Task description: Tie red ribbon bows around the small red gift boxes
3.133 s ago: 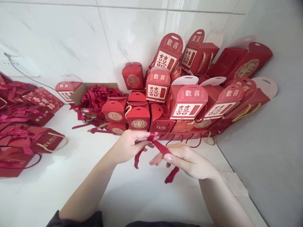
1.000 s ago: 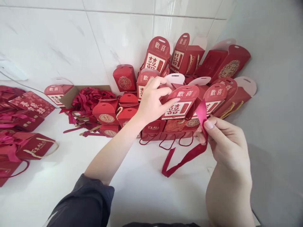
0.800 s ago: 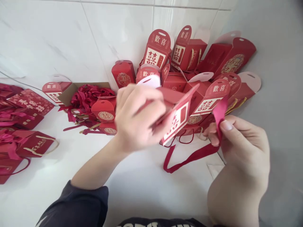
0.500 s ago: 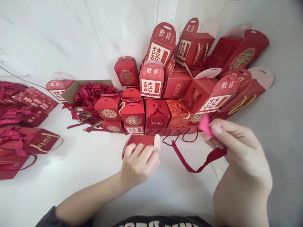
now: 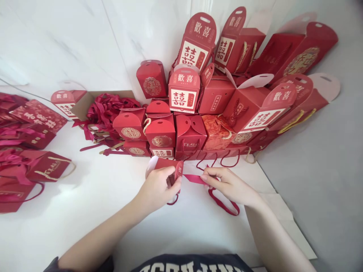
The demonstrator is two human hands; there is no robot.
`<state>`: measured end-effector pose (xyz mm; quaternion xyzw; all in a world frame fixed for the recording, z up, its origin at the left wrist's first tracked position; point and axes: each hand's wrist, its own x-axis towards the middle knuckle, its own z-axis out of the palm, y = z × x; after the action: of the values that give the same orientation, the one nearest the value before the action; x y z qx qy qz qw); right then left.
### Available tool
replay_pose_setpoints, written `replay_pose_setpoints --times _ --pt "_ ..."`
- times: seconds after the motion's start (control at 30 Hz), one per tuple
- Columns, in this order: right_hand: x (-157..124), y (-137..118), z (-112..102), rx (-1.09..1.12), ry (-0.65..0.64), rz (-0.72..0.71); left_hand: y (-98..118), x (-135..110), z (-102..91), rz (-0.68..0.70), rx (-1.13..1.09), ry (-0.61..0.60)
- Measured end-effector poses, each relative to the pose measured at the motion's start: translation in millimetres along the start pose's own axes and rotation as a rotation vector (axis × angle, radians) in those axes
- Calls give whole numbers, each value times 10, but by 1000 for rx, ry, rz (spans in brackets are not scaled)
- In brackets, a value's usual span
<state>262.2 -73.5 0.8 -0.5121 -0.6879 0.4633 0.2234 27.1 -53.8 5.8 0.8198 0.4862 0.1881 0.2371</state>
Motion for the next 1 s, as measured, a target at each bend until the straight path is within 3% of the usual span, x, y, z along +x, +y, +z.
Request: replay_pose_setpoints --times 0.5,1.0 --pt "175 -47 121 40 -35 -40 -26 -10 -63 -74 -143 -156" --pt "142 -15 67 110 -57 -6 -21 -36 -132 -99 -172 -207"
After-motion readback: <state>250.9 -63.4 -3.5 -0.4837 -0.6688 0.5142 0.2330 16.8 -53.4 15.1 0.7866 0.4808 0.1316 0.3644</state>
